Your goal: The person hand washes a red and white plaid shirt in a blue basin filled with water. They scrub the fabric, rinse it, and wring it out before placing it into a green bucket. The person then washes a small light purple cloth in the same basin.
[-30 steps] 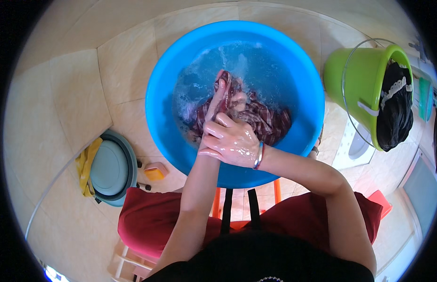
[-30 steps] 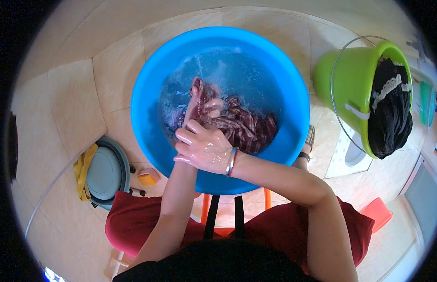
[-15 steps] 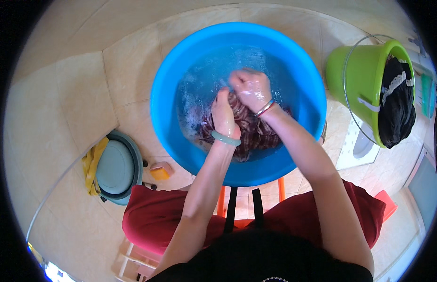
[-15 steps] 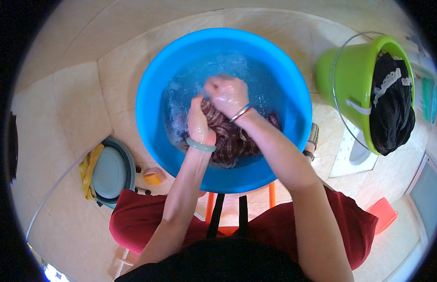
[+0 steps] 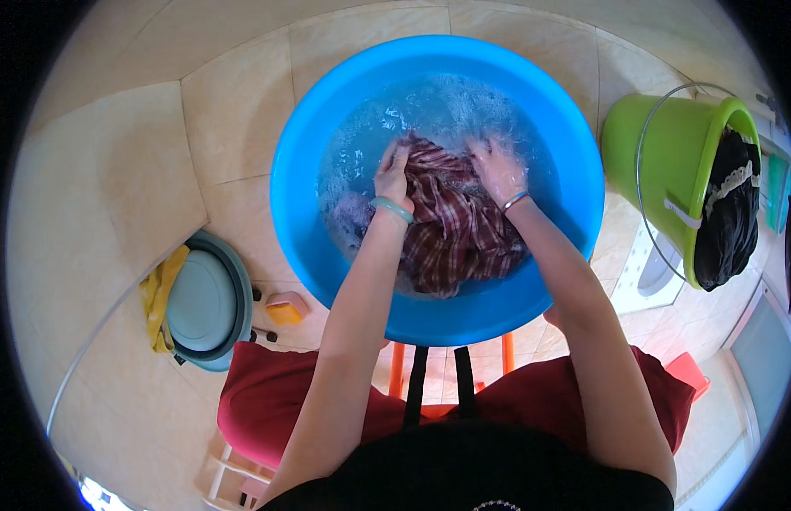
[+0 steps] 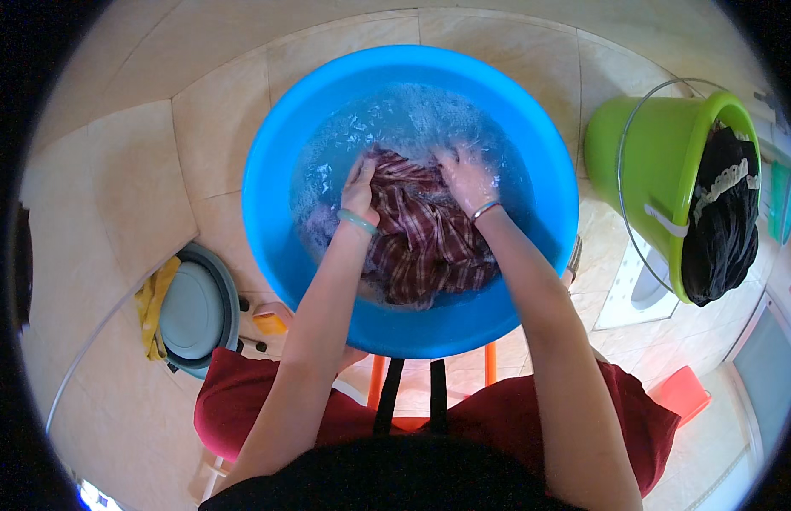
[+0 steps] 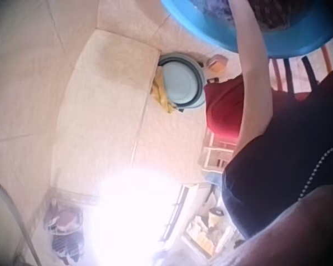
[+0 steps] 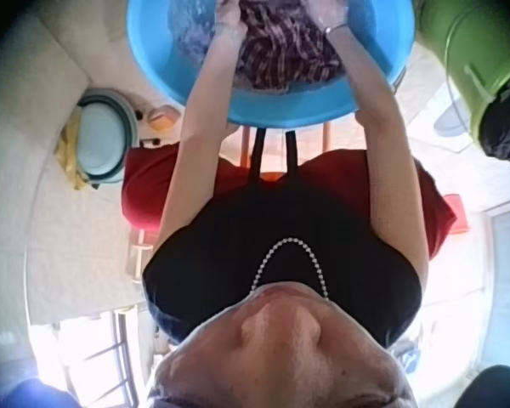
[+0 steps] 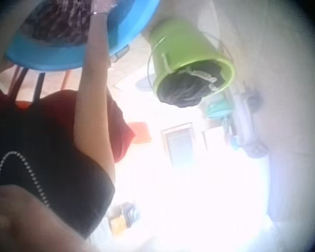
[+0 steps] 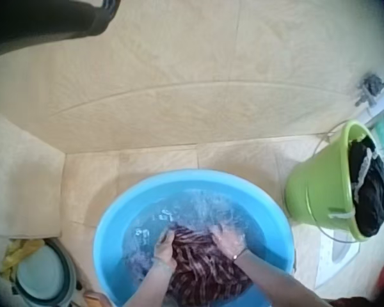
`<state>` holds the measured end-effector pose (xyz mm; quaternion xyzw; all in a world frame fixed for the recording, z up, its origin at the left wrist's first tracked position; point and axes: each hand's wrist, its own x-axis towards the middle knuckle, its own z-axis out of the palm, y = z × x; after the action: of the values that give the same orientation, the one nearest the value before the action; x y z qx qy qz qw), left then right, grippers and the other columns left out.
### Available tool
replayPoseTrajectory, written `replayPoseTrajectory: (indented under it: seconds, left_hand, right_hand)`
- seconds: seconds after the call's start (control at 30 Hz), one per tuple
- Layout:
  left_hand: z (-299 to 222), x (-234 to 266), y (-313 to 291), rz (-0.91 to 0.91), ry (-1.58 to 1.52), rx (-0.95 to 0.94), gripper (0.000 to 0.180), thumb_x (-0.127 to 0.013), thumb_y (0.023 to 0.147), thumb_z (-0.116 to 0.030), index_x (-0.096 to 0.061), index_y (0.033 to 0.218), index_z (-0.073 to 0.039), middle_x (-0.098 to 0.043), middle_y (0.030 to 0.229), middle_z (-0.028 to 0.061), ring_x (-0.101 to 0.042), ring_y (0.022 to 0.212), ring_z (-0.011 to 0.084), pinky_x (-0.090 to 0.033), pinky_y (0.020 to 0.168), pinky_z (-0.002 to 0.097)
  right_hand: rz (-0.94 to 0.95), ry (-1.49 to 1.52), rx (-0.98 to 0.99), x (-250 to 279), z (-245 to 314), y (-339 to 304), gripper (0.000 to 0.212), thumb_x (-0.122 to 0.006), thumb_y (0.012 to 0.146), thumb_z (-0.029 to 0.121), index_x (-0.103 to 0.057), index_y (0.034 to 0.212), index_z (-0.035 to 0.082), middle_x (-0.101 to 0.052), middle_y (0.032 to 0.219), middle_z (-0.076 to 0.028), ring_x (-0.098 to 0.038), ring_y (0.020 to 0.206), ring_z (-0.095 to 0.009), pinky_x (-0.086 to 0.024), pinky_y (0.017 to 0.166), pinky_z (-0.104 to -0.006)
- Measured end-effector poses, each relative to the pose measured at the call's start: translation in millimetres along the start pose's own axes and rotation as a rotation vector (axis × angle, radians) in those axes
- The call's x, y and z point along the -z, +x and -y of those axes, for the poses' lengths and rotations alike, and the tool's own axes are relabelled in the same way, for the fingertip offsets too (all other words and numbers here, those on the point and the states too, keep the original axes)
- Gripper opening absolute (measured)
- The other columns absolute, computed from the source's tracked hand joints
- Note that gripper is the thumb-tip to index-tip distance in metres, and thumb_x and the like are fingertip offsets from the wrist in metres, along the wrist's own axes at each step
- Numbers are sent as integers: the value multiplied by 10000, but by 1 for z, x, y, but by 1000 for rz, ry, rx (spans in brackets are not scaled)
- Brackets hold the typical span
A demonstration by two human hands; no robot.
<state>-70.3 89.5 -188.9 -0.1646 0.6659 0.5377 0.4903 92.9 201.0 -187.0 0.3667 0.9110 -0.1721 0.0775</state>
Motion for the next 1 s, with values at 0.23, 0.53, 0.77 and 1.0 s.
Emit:
replayPoseTrajectory:
  seconds: [0.23, 0.53, 0.77, 1.0]
  left_hand:
    - [-28, -17, -25, 195, -180, 115, 687, -625, 855, -445, -335, 1404, -151, -417, 1383, 58, -376, 1269, 232, -333, 1031, 422]
    - [-38, -27, -71, 921, -653, 206, 307, -557, 901, -421, -573, 1129, -216, -509, 1165, 102, -500, 834, 197, -456, 580, 297]
    - [-37, -20, -110, 1052, -765, 204, 359, -452, 914, -550, -582, 994, -226, -526, 833, 4, -515, 802, 161, -427, 643, 257]
    - [-39, -34, -156, 176, -502, -114, 332, -466, 935, -386, -603, 967, -85, -599, 947, 43, -573, 940, 185, -474, 778, 323]
  right_hand:
    - [-257, 547, -120, 23, 48, 15, 235, -575, 832, 76, -583, 1065, 55, -572, 1043, -179, -591, 941, -361, -525, 762, -407]
    - [-334, 573, 551, 125, 133, -58, 142, -688, 731, 216, -578, 724, 127, -492, 839, -30, -547, 655, -163, -466, 512, -268]
    - [-540, 511, 482, 150, 154, -55, 205, -689, 719, 228, -521, 650, 134, -450, 749, -29, -544, 632, -157, -460, 438, -280]
    - [-636, 578, 319, 153, 116, -28, 162, -650, 751, 173, -561, 633, 104, -557, 662, -69, -588, 594, -251, -474, 479, -369]
